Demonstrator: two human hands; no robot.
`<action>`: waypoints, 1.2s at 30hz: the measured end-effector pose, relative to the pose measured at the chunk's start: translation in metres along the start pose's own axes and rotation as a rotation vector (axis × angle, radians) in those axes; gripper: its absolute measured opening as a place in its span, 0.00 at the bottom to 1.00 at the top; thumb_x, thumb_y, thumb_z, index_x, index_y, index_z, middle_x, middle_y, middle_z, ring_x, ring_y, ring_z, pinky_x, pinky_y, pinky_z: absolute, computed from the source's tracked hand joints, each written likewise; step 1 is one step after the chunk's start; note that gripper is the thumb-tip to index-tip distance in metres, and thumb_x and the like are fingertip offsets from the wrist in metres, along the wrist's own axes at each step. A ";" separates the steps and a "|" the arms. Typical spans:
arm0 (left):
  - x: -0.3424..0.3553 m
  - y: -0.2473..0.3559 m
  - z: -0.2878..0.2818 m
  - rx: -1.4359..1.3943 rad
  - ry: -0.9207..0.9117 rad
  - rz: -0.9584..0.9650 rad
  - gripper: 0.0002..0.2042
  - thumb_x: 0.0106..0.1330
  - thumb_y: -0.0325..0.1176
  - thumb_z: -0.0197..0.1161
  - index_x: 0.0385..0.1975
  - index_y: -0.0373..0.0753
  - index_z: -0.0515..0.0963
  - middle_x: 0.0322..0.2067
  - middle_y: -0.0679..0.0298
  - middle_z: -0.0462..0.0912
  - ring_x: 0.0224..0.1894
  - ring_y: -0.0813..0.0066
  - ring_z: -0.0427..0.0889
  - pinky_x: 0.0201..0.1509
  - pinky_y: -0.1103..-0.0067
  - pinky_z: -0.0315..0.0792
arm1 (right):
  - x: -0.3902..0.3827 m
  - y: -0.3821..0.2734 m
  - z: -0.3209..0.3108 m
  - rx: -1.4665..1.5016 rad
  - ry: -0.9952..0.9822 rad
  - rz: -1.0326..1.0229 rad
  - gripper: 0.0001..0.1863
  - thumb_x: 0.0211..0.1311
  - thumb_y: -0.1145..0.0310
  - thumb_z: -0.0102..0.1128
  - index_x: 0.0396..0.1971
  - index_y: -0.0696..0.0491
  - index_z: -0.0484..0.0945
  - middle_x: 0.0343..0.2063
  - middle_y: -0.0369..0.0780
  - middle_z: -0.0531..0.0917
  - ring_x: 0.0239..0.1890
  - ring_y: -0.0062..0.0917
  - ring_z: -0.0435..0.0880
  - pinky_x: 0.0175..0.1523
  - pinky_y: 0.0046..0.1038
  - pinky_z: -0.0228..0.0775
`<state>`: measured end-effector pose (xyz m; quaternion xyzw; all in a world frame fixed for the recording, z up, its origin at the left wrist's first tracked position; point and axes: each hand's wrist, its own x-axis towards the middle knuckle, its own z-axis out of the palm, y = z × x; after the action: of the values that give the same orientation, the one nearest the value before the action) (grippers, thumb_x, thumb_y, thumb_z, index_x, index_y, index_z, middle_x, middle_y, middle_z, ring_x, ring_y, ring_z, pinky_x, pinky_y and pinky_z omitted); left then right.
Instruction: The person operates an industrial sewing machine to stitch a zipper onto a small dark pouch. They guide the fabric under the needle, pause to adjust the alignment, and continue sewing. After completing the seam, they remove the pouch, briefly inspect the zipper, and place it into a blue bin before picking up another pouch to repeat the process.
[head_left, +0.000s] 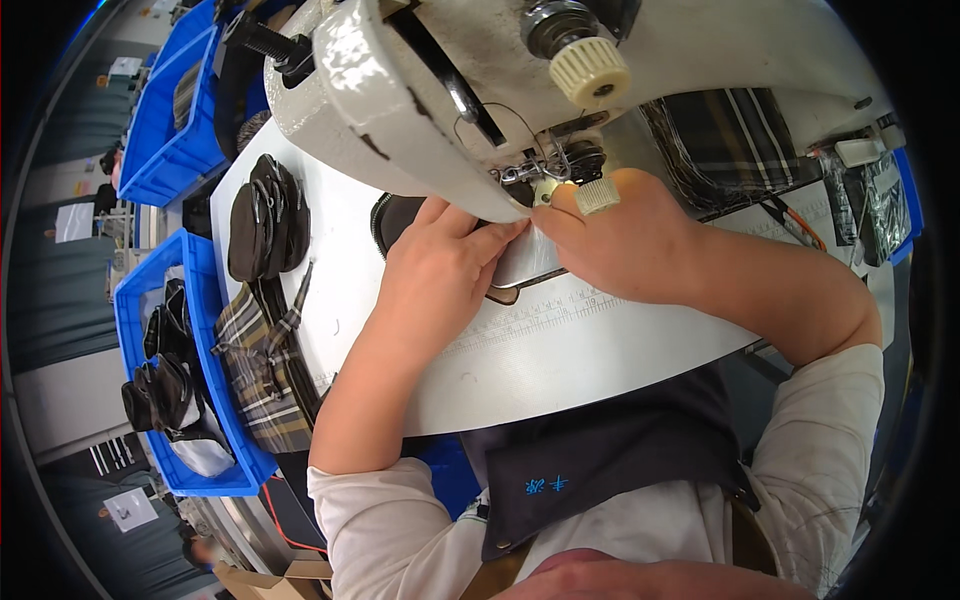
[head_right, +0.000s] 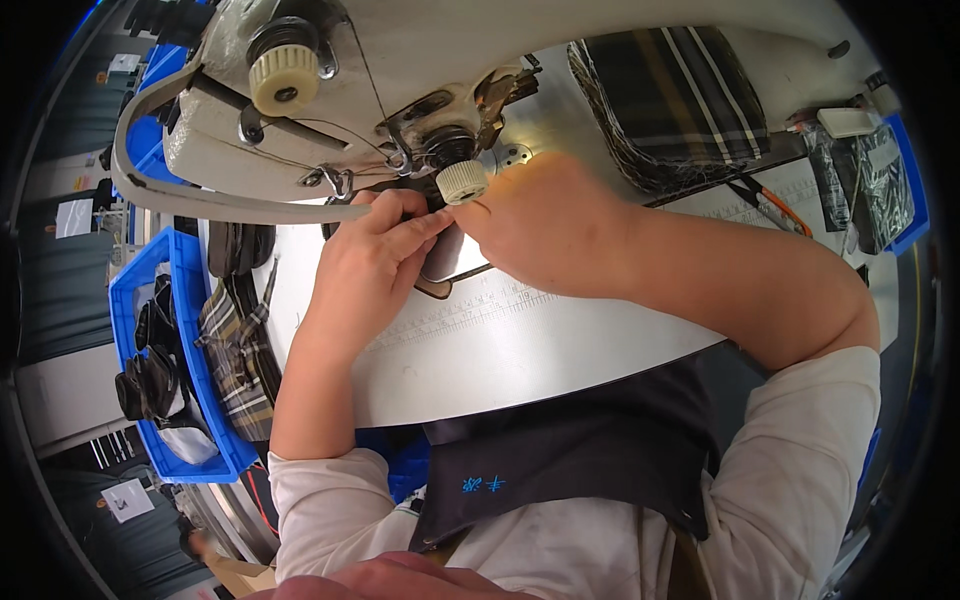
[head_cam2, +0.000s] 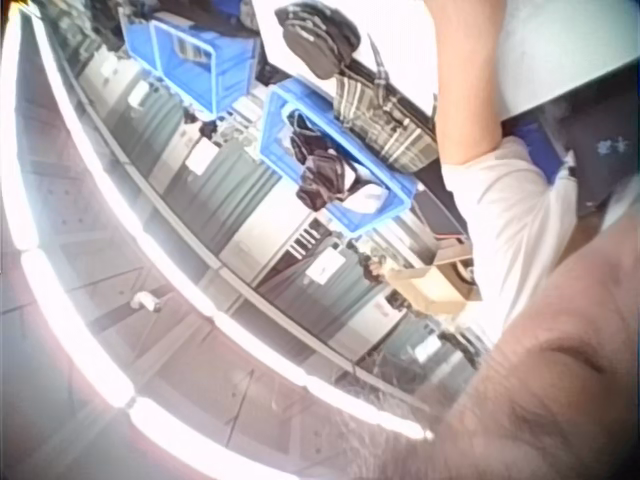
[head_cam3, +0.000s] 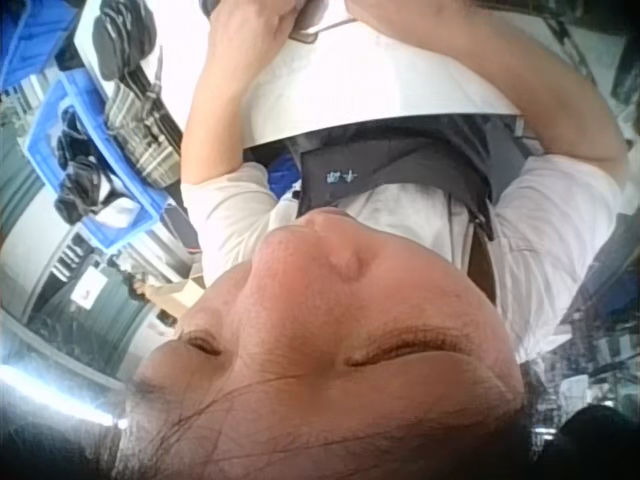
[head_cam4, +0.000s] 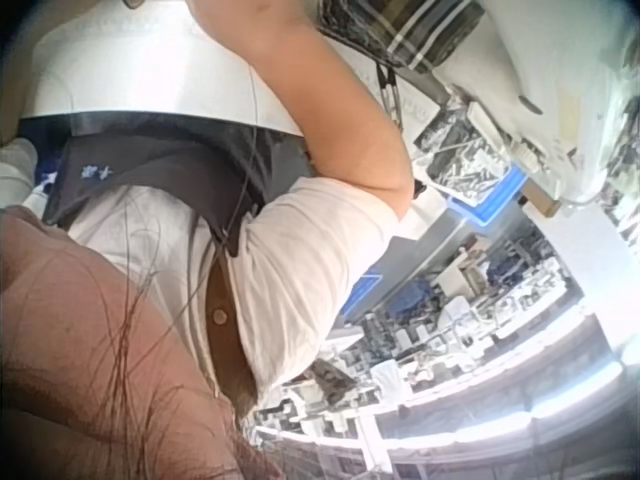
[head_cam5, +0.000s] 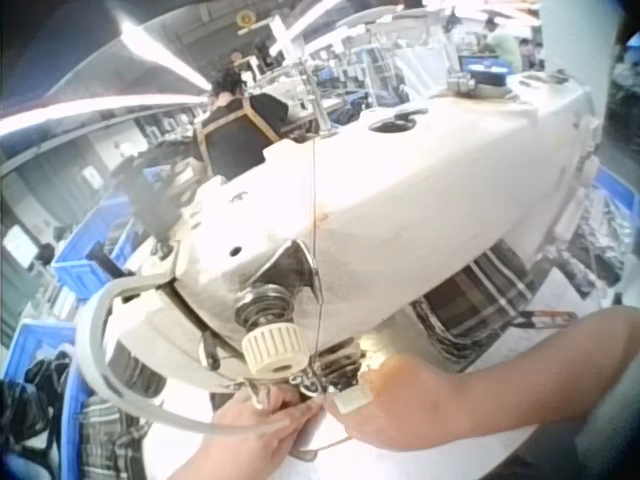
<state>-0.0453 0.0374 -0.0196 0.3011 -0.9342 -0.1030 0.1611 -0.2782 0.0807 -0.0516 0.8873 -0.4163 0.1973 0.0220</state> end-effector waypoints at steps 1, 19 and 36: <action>-0.002 0.001 -0.002 -0.003 -0.012 -0.002 0.15 0.61 0.23 0.70 0.48 0.41 0.90 0.42 0.63 0.84 0.43 0.54 0.81 0.45 0.65 0.78 | 0.001 0.000 0.001 -0.007 0.012 -0.003 0.07 0.61 0.68 0.66 0.37 0.53 0.82 0.23 0.39 0.84 0.23 0.31 0.86 0.29 0.33 0.77; 0.012 -0.030 0.022 0.001 0.243 0.009 0.11 0.61 0.22 0.74 0.41 0.44 0.89 0.30 0.63 0.89 0.28 0.62 0.87 0.32 0.71 0.78 | 0.000 0.000 0.005 -0.025 0.009 -0.099 0.09 0.55 0.73 0.65 0.36 0.59 0.83 0.23 0.38 0.82 0.28 0.33 0.87 0.33 0.36 0.80; 0.012 -0.023 0.023 0.118 0.225 0.061 0.14 0.58 0.22 0.72 0.40 0.50 0.89 0.34 0.69 0.88 0.30 0.65 0.86 0.32 0.70 0.78 | 0.001 -0.002 0.003 -0.043 0.039 -0.086 0.11 0.53 0.76 0.65 0.39 0.61 0.82 0.24 0.40 0.83 0.27 0.33 0.88 0.31 0.34 0.80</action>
<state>-0.0509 0.0144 -0.0444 0.2910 -0.9234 -0.0083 0.2501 -0.2749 0.0808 -0.0541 0.8998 -0.3813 0.2042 0.0578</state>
